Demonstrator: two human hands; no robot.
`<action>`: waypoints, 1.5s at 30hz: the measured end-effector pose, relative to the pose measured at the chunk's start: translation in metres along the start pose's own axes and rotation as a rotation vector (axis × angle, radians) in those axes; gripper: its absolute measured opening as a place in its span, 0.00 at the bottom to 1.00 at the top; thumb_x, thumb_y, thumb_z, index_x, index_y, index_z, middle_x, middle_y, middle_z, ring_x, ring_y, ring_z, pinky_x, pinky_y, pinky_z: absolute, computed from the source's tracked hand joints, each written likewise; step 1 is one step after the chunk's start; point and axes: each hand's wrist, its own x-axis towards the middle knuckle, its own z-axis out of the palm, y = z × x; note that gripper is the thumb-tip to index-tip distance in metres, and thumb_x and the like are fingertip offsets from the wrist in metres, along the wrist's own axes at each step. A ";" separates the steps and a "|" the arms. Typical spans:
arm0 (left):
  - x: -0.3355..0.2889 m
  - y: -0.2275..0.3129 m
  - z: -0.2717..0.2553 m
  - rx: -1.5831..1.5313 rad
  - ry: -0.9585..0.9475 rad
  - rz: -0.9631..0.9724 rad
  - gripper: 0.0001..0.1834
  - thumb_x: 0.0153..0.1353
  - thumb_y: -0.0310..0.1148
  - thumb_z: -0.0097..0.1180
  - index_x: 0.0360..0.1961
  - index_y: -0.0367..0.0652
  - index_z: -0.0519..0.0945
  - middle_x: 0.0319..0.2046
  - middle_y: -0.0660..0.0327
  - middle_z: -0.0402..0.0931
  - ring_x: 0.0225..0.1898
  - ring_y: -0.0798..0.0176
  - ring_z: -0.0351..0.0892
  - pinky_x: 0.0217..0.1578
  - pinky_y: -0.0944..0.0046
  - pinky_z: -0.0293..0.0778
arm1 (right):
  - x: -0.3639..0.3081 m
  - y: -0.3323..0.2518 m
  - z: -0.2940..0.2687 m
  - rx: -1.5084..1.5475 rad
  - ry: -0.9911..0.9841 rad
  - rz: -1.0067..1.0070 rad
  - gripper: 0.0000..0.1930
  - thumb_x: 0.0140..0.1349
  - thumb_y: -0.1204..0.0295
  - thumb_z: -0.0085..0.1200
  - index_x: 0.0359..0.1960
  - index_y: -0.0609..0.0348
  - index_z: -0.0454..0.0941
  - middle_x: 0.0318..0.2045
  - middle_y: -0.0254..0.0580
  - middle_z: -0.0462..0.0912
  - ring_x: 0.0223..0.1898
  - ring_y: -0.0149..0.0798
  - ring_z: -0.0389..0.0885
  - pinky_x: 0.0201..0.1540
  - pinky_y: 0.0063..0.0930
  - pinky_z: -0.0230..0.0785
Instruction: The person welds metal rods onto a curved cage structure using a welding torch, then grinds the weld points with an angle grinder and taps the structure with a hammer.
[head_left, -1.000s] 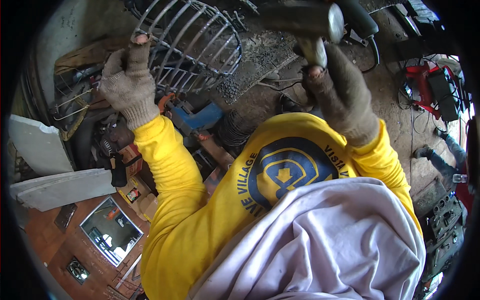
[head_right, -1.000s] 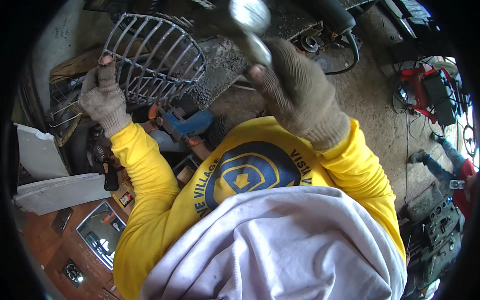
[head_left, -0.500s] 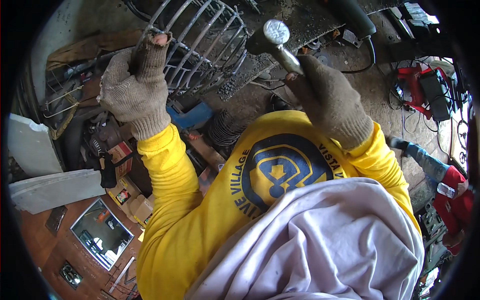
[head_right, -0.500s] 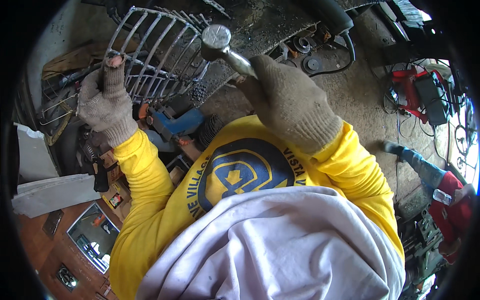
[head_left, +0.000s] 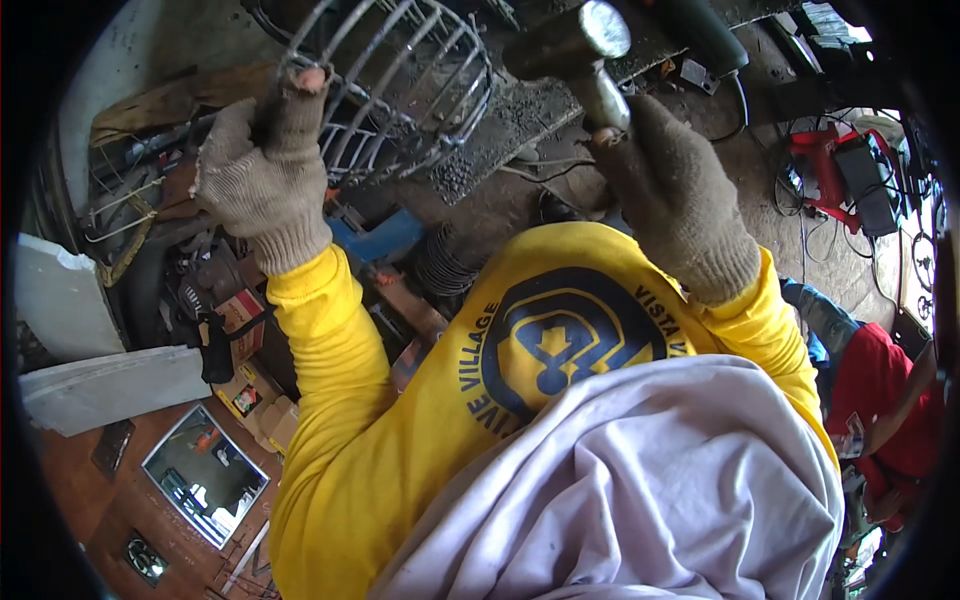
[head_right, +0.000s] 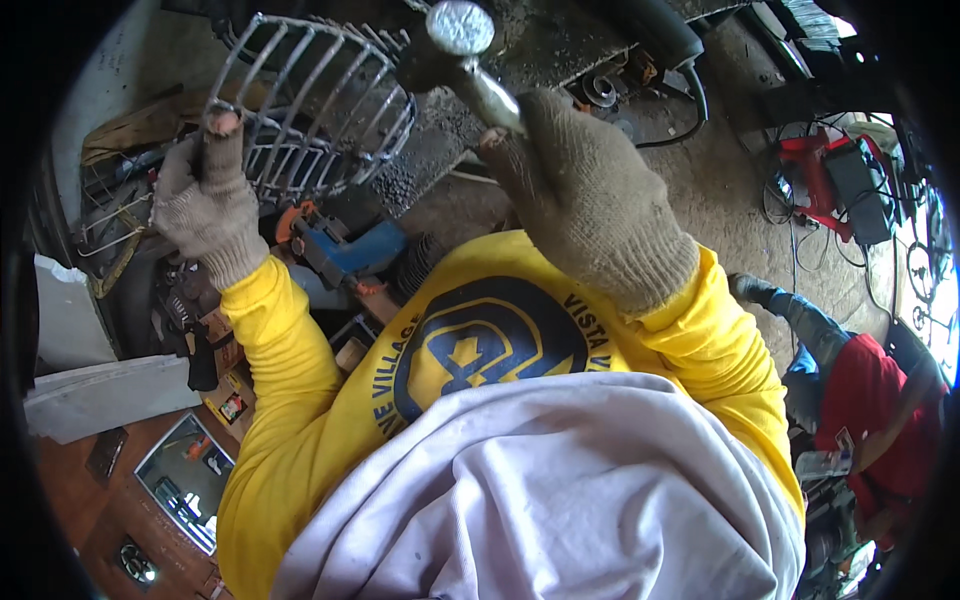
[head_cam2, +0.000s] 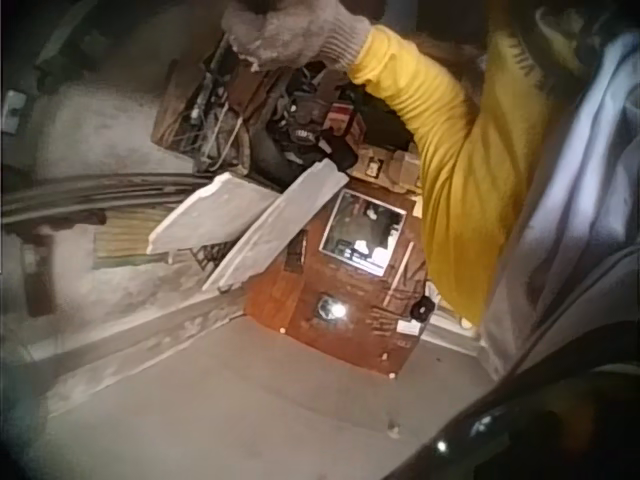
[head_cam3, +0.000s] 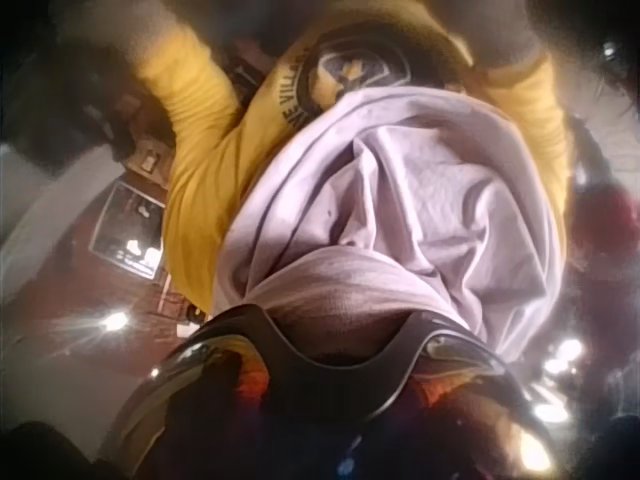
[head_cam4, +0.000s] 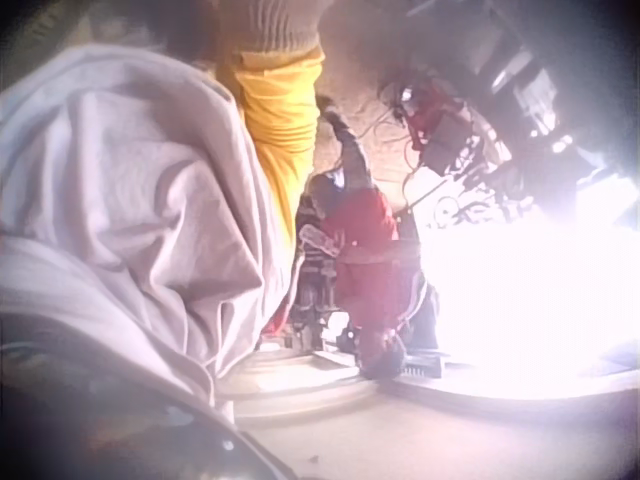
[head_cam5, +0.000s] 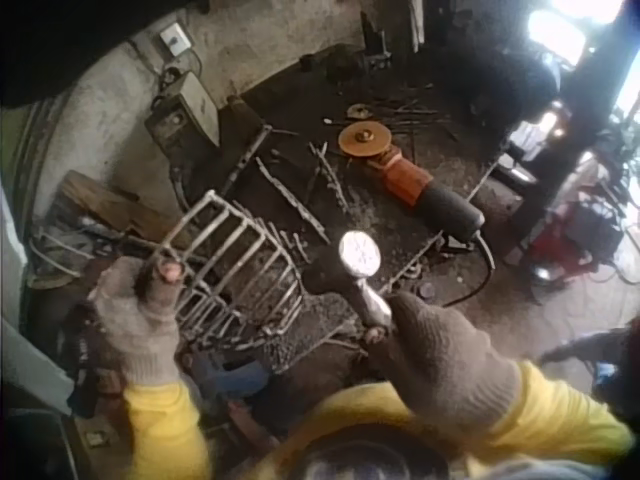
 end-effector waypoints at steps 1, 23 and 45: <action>0.001 -0.002 0.004 -0.012 -0.021 -0.036 0.35 0.53 0.68 0.65 0.27 0.39 0.87 0.21 0.55 0.82 0.24 0.54 0.82 0.29 0.57 0.74 | 0.002 0.000 0.001 -0.030 0.003 0.015 0.13 0.73 0.62 0.51 0.44 0.60 0.75 0.23 0.46 0.77 0.25 0.40 0.79 0.31 0.37 0.68; 0.006 -0.005 0.012 -0.039 0.012 0.110 0.32 0.58 0.64 0.61 0.27 0.40 0.86 0.21 0.55 0.81 0.24 0.54 0.81 0.28 0.59 0.74 | 0.002 0.009 0.011 0.045 -0.027 0.035 0.17 0.70 0.56 0.52 0.41 0.61 0.74 0.30 0.58 0.80 0.33 0.60 0.81 0.36 0.50 0.71; 0.024 -0.098 0.039 -0.448 -0.054 -0.314 0.33 0.61 0.59 0.63 0.44 0.33 0.85 0.35 0.60 0.85 0.37 0.67 0.78 0.44 0.64 0.73 | 0.005 0.040 0.028 0.058 -0.129 0.271 0.18 0.72 0.54 0.51 0.43 0.59 0.76 0.29 0.53 0.80 0.34 0.56 0.83 0.37 0.44 0.71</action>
